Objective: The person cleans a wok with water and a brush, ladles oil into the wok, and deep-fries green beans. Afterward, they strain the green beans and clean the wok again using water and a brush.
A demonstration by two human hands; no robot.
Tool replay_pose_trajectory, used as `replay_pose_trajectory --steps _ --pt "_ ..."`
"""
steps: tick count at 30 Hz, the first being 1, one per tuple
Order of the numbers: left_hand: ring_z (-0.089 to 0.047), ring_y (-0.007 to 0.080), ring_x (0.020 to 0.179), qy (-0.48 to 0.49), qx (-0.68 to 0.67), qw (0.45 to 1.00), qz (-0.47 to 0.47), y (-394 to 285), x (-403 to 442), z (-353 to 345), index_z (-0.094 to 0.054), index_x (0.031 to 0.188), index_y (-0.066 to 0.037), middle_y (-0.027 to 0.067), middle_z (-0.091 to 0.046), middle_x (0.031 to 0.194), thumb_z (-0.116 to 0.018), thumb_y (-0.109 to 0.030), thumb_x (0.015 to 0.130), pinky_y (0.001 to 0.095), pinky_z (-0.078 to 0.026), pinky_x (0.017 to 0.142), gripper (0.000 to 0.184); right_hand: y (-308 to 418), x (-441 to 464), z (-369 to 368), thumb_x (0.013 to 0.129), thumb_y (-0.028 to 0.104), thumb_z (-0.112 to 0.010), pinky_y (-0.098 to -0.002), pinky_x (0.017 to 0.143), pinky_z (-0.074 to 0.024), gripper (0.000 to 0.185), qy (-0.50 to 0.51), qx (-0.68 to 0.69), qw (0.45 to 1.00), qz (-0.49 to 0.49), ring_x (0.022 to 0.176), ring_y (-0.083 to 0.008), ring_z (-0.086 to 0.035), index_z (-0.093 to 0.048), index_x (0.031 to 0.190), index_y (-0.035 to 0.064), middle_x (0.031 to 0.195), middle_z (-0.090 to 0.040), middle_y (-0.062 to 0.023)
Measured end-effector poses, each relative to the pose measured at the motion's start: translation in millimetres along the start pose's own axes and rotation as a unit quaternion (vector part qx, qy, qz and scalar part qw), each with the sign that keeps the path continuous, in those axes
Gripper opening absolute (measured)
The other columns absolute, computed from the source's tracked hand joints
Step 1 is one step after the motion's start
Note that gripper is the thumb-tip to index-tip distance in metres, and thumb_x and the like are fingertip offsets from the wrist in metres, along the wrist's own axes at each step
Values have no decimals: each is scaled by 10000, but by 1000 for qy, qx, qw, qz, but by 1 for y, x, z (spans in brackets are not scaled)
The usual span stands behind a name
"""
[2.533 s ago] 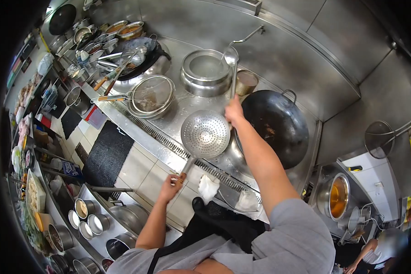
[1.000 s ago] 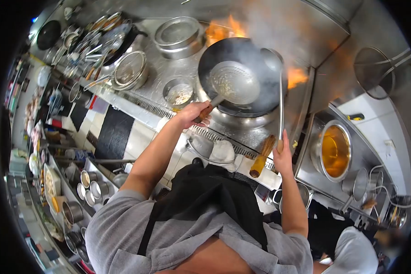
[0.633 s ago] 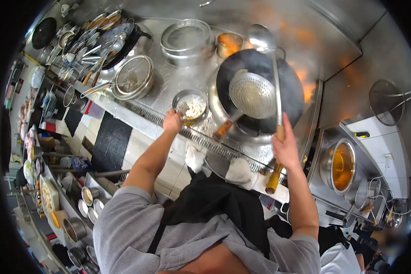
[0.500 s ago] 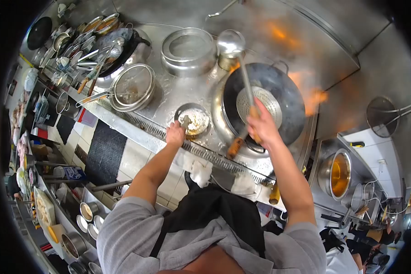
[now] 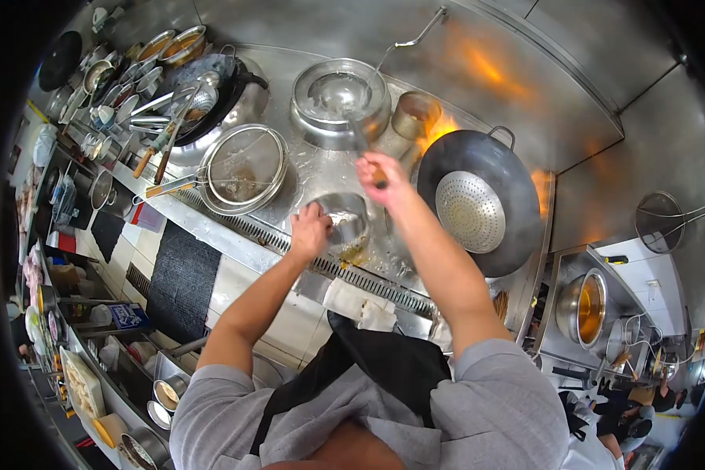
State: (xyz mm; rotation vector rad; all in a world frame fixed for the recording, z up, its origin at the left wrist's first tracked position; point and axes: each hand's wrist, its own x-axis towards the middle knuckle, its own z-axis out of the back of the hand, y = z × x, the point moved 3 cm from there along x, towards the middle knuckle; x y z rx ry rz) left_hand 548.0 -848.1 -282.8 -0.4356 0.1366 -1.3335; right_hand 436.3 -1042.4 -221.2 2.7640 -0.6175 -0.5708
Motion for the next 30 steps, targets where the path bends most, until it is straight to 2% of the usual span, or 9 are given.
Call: replay_pose_trajectory --steps 6,11,16,22,23,25,27,28,30 --pt "-508 299 1002 -75 6 996 43 26 29 42 -673 833 -124 85 -511 1013 -713 -165 745 470 -399 782 105 52 -143 -11 879 41 -583 -218 403 -351 755 -67 -235 970 -9 529 -99 -474 -218 1512 233 845 -540 -90" --pt "-512 299 995 -77 0 996 44 32 51 37 -673 840 -122 74 -512 1019 -726 -187 747 476 -398 797 126 85 -181 -35 873 63 -573 -258 402 -392 811 -122 -475 871 8 509 -101 -474 -117 1543 93 784 -525 -79" --pt "-498 280 1039 -72 20 997 24 32 65 -8 -681 851 -123 54 -514 1051 -706 -193 785 469 -387 847 99 70 -159 -49 859 36 -573 -259 400 -382 818 -158 -504 848 42 509 -103 -477 -122 1540 73 754 -491 -53" --pt "-489 276 1104 20 92 995 27 22 74 -71 -707 932 -156 59 -518 1111 -638 -170 819 497 -389 904 133 44 -77 -39 843 -33 -557 -279 398 -397 783 -166 -501 843 101 512 -125 -493 -171 1520 40 761 -512 -68" --pt "-487 281 1115 23 72 993 90 26 72 -80 -705 967 -169 61 -514 1132 -632 -158 818 496 -392 914 166 38 -63 -38 842 -44 -549 -284 398 -400 779 -181 -511 833 112 511 -131 -497 -170 1518 35 774 -520 -78" --pt "-475 307 1154 20 27 981 191 29 68 -91 -664 1116 -189 79 -499 1206 -638 -147 802 488 -402 938 318 31 -26 -27 832 -57 -538 -286 412 -422 797 -209 -558 790 143 529 -147 -515 -149 1522 28 806 -525 -103" --pt "-476 317 1158 -7 -7 980 198 16 57 -86 -636 1157 -187 92 -495 1222 -650 -155 790 489 -409 938 368 19 2 -27 823 -46 -546 -299 438 -454 651 -239 -617 726 189 549 -163 -528 -307 1426 3 839 -531 -128" --pt "-477 328 1163 -35 -41 977 205 8 49 -81 -609 1198 -185 105 -491 1238 -662 -164 778 490 -416 939 423 11 15 -31 823 -46 -546 -299 438 -454 651 -237 -616 727 191 549 -163 -528 -307 1426 3 839 -531 -128" --pt "-490 356 1144 -43 -70 977 197 -6 30 -75 -584 1221 -173 130 -483 1254 -691 -182 756 497 -425 938 477 1 34 -35 811 -32 -554 -304 471 -477 334 -217 -513 816 155 567 -169 -527 -445 1127 -40 787 -517 -117"
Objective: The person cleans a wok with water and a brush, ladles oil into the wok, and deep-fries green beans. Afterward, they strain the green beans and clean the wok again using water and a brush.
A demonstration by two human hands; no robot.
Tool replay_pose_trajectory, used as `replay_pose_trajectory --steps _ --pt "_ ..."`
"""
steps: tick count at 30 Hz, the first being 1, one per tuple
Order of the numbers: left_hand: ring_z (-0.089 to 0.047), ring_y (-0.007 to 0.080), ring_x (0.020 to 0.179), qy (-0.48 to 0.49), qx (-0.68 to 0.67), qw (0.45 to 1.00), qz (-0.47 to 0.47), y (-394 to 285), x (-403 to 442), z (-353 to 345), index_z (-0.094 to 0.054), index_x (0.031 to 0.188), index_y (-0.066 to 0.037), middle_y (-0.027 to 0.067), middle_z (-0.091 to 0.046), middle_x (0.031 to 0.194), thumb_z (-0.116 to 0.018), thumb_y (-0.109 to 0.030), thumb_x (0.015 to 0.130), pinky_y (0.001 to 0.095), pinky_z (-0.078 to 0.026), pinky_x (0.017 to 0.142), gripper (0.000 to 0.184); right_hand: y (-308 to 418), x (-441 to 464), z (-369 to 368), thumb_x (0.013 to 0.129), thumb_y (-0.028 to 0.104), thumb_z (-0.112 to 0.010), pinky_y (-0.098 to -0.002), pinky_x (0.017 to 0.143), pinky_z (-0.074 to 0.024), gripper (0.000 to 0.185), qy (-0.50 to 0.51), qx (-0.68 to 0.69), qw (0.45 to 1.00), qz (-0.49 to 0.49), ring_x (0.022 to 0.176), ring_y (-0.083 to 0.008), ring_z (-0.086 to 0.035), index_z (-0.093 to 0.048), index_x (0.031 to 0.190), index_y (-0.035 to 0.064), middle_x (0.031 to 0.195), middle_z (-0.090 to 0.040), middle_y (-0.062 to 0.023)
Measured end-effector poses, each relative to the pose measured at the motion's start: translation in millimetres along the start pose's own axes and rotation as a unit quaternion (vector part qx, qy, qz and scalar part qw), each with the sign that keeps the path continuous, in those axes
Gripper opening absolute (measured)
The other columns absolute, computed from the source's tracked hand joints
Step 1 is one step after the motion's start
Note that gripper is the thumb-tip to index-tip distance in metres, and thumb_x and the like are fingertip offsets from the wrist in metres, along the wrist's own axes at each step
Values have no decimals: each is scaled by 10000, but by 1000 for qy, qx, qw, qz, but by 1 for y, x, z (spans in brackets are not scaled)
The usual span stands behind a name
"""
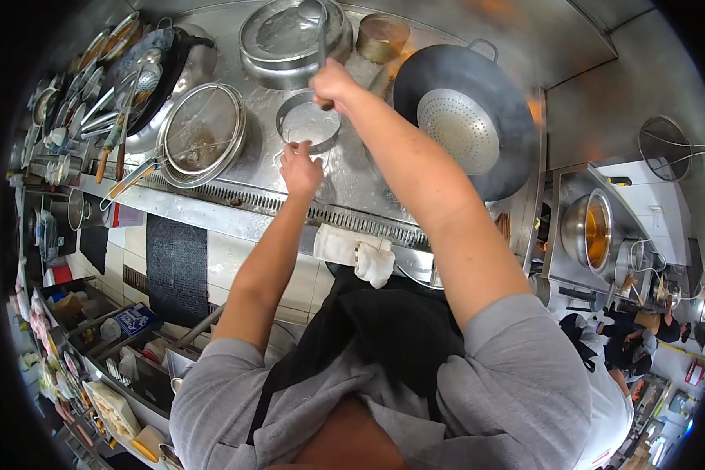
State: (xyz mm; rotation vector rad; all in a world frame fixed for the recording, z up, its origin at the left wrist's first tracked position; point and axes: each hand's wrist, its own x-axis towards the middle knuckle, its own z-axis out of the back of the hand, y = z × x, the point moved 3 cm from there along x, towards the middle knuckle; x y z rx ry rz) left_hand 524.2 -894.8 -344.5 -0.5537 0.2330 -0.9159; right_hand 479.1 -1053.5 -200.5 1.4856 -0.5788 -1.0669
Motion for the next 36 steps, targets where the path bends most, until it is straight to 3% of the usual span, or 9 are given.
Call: replay_pose_trajectory --steps 1,2,3,11,18,20,24,28,36 --pt "-498 367 1129 14 -17 1000 -10 -1 -12 -1 -584 1221 -164 144 -486 1243 -698 -180 755 496 -429 937 480 1 10 3 811 -32 -554 -304 471 -477 334 2 0 1000 1 567 -169 -527 -445 1127 -40 787 -517 -117" --pt "-506 379 1115 28 -34 999 -19 -1 -26 -1 -584 1222 -155 158 -488 1233 -705 -177 755 494 -433 937 483 1 21 1 816 -19 -554 -296 474 -469 229 90 250 958 -111 569 -170 -526 -427 1007 -15 759 -505 -107" --pt "-502 380 1119 33 -63 997 -26 0 -41 1 -593 1219 -136 164 -488 1237 -703 -173 769 490 -434 940 464 2 25 -4 822 -7 -554 -287 477 -461 160 171 478 835 -214 571 -171 -524 -410 887 9 730 -493 -97" --pt "-530 402 1109 73 -218 973 -7 39 -78 7 -624 1177 -75 230 -517 1190 -715 -156 797 447 -443 960 399 14 -78 39 866 12 -566 -249 489 -420 111 235 551 786 -155 579 -117 -511 -461 879 44 760 -516 -91" --pt "-555 389 1074 56 -181 981 30 62 -42 17 -710 1065 -79 230 -567 1117 -754 -180 772 420 -452 950 313 38 -194 99 891 22 -559 -233 445 -379 453 172 418 882 -132 569 -102 -491 -391 1309 71 855 -534 -108" --pt "-579 368 1032 23 -174 985 6 52 -19 18 -736 1002 -74 221 -623 989 -767 -201 752 415 -453 935 282 36 -220 112 898 37 -550 -230 434 -378 646 178 389 891 -153 561 -102 -479 -253 1470 84 885 -538 -122" --pt "-685 299 950 102 -148 983 39 36 52 -11 -735 1058 -122 141 -718 1002 -749 -292 734 409 -532 822 367 31 -262 128 901 46 -545 -238 418 -376 704 151 334 914 -172 535 -100 -463 -198 1511 96 883 -542 -120" --pt "-675 301 993 193 -91 974 73 17 76 -29 -744 1008 -139 118 -715 1037 -768 -266 723 399 -531 866 313 27 -294 134 882 57 -573 -246 394 -356 773 141 265 939 -169 491 -104 -450 -153 1531 82 852 -541 -97" --pt "-674 321 999 205 -53 972 103 24 49 -25 -748 953 -137 157 -707 1031 -712 -304 785 420 -535 859 240 38 -314 144 857 35 -592 -257 427 -366 781 107 -28 982 -154 458 -106 -462 -205 1533 96 685 -488 -29"
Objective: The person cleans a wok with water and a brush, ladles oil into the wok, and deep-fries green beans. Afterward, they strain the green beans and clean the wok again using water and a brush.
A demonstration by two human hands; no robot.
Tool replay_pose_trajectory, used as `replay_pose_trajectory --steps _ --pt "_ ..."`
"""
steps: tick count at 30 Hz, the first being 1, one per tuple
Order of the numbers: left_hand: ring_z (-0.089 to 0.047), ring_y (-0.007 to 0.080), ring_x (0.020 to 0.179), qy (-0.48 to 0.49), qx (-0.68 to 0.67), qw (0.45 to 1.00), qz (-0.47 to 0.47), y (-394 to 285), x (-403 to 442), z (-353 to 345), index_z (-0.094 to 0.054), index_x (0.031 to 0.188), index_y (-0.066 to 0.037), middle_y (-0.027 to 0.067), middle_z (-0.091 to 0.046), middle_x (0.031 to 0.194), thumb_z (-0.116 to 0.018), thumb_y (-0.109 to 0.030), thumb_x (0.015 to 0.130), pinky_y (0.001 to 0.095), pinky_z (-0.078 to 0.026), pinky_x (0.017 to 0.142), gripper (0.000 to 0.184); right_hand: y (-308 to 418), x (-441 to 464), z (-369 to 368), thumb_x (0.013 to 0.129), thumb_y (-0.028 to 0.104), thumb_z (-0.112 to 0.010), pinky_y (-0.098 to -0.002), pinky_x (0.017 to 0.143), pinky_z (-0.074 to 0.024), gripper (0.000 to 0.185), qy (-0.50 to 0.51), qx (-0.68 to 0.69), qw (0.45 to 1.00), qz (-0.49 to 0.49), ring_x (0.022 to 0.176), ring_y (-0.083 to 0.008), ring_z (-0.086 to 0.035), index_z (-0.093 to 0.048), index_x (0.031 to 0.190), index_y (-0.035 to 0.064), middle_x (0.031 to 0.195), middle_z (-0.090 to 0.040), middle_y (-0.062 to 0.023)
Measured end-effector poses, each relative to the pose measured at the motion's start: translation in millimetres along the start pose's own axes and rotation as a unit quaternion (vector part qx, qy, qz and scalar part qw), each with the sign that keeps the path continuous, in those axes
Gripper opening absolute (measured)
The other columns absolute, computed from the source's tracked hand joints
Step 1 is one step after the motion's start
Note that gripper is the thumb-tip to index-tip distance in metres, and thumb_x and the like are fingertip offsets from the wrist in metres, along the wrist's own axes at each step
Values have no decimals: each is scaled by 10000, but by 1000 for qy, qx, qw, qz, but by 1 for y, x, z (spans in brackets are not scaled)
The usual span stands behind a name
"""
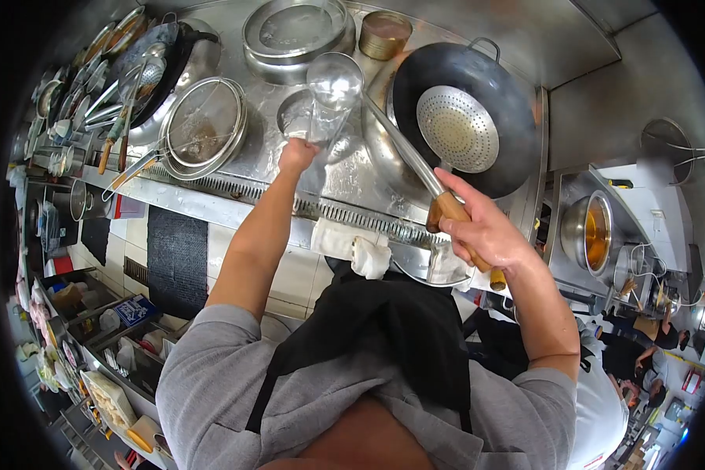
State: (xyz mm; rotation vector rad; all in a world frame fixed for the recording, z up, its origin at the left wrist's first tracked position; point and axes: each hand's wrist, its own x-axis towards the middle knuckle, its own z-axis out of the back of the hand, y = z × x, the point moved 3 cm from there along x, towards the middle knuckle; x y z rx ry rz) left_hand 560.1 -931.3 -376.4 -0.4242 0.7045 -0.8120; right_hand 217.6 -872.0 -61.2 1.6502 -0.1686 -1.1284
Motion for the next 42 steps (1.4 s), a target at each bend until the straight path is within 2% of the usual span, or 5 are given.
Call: replay_pose_trajectory --steps 8,12,16,24,42 --pt "-523 320 1154 -53 215 969 -107 -2 -34 -19 -628 1211 -166 114 -498 1248 -507 -331 930 449 -492 883 348 35 191 -16 871 2 -558 -257 406 -363 776 -61 -5 986 156 467 -111 -450 -195 1541 148 763 -496 -34" --pt "-504 322 1172 10 272 957 -101 -3 -56 -27 -530 1331 -130 130 -482 1275 -522 -287 924 483 -448 932 437 43 332 -49 816 60 -556 -412 682 -543 868 -229 -373 875 207 912 -283 -687 -92 1548 101 1208 -580 -312" --pt "-495 336 1197 -31 187 976 -111 -20 -67 -9 -373 1452 -144 147 -461 1322 -565 -279 907 506 -431 963 593 83 367 -90 789 16 -551 -365 527 -533 533 -110 130 981 90 638 -271 -603 -454 1313 49 817 -612 -172" --pt "-469 362 1226 7 282 955 -91 -18 -65 -20 -434 1379 -102 167 -446 1303 -598 -280 863 525 -431 958 570 93 299 -74 788 10 -556 -237 484 -436 157 256 672 694 17 526 -130 -494 -404 830 1 658 -454 -42" --pt "-630 188 620 19 -149 978 -142 -36 -175 -26 -671 795 9 110 -667 681 -646 -159 895 331 -505 624 196 6 -21 157 863 18 -591 -227 447 -400 492 -89 396 902 144 585 -106 -515 -345 1288 52 841 -539 -108"
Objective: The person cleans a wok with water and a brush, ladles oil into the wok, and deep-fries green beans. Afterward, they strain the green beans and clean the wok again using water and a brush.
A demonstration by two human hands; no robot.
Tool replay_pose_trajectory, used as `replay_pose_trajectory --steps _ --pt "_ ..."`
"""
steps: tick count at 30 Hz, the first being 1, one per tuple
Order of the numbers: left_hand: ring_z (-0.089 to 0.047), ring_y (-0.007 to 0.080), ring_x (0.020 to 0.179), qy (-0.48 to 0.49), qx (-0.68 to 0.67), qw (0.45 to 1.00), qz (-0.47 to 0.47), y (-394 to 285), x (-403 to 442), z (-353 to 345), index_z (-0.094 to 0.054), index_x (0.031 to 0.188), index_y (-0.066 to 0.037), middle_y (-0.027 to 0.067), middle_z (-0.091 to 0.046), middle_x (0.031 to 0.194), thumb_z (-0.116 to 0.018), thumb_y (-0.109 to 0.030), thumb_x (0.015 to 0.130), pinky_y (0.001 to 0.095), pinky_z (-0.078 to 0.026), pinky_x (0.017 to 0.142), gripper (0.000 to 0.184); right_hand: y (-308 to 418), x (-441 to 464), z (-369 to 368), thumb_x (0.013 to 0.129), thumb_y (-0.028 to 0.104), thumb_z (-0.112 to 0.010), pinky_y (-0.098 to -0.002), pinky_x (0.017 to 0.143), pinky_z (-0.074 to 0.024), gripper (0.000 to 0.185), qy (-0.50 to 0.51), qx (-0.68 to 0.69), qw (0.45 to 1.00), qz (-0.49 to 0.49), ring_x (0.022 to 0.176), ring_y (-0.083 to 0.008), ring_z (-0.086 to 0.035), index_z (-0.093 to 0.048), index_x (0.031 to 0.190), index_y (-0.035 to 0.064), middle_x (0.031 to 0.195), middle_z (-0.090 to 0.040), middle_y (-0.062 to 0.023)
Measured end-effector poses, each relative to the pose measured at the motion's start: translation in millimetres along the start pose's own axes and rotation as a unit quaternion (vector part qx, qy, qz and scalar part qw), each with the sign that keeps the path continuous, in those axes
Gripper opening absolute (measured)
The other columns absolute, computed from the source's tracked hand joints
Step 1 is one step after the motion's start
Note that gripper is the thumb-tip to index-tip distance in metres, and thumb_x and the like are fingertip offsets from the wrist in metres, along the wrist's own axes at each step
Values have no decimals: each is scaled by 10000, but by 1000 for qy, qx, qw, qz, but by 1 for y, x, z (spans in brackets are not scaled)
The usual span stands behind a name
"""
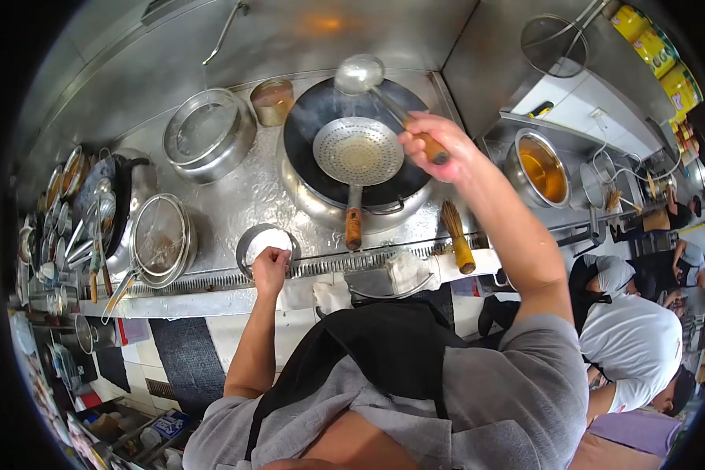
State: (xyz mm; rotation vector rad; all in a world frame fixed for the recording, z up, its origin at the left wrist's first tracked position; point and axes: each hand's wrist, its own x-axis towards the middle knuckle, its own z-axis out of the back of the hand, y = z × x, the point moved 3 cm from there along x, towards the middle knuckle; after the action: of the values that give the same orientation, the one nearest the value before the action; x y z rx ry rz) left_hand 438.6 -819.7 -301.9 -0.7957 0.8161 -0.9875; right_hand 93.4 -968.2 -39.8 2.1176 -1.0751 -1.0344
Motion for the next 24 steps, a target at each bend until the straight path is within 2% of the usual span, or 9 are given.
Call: replay_pose_trajectory --steps 3,6,10,14,18,19,20,23,24 --pt "-596 138 612 100 -39 994 13 -54 -6 -16 -646 791 4 89 -639 653 -604 -223 948 302 -488 585 279 10 -40 31 848 18 -588 -239 434 -403 726 -98 -128 987 -5 561 -115 -514 -208 1466 57 829 -552 -108" --pt "-632 216 746 215 -258 936 105 -99 -23 -55 -438 1308 -79 118 -630 950 -584 -338 974 331 -528 630 447 11 -74 71 825 16 -583 -257 415 -405 860 -122 -206 970 -29 534 -123 -510 -100 1536 58 803 -551 -90" --pt "-658 287 820 259 -321 900 144 -132 -20 -94 -261 1456 -153 158 -586 1142 -637 -330 943 411 -557 691 660 -4 -118 131 834 37 -588 -252 398 -388 810 -96 -302 948 7 504 -107 -478 -187 1537 87 782 -517 -67" --pt "-666 277 810 244 -269 915 175 -153 -17 -103 -304 1441 -155 151 -612 1115 -674 -297 915 434 -538 674 658 -71 -151 218 864 -21 -531 -264 502 -434 808 -139 -341 923 111 553 -109 -483 -159 1557 164 790 -519 -16" --pt "-587 184 663 208 -173 945 185 -159 -13 -106 -472 1275 -145 108 -644 900 -671 -204 896 329 -433 517 432 -151 -189 311 831 -47 -501 -387 974 -441 854 -250 -555 777 161 1089 -366 -606 -95 1560 135 1231 -578 -259" --pt "-577 171 649 208 -150 950 176 -157 -8 -106 -488 1250 -143 104 -643 887 -664 -175 892 302 -422 506 400 -157 -204 320 827 -39 -499 -402 966 -452 861 -228 -481 845 54 1125 -422 -588 -71 1556 124 1296 -542 -280" --pt "-571 164 643 195 -134 956 174 -150 1 -107 -493 1247 -148 109 -644 873 -657 -168 892 285 -422 499 392 -189 -209 357 824 -16 -510 -453 904 -482 880 -225 -549 796 122 1013 -469 -595 -51 1556 152 1202 -585 -283" --pt "-571 177 647 215 -138 948 191 -154 9 -109 -484 1273 -140 131 -646 896 -597 -194 939 308 -464 522 357 -238 -225 394 866 81 -538 -520 675 -511 855 -260 -690 672 -59 775 -431 -634 -36 1551 181 978 -598 -257" --pt "-572 183 650 221 -147 944 196 -154 11 -109 -483 1274 -135 133 -646 910 -582 -215 955 312 -468 526 344 -237 -230 389 885 100 -547 -513 697 -529 851 -245 -699 665 -91 817 -443 -635 -26 1551 194 1073 -581 -258"
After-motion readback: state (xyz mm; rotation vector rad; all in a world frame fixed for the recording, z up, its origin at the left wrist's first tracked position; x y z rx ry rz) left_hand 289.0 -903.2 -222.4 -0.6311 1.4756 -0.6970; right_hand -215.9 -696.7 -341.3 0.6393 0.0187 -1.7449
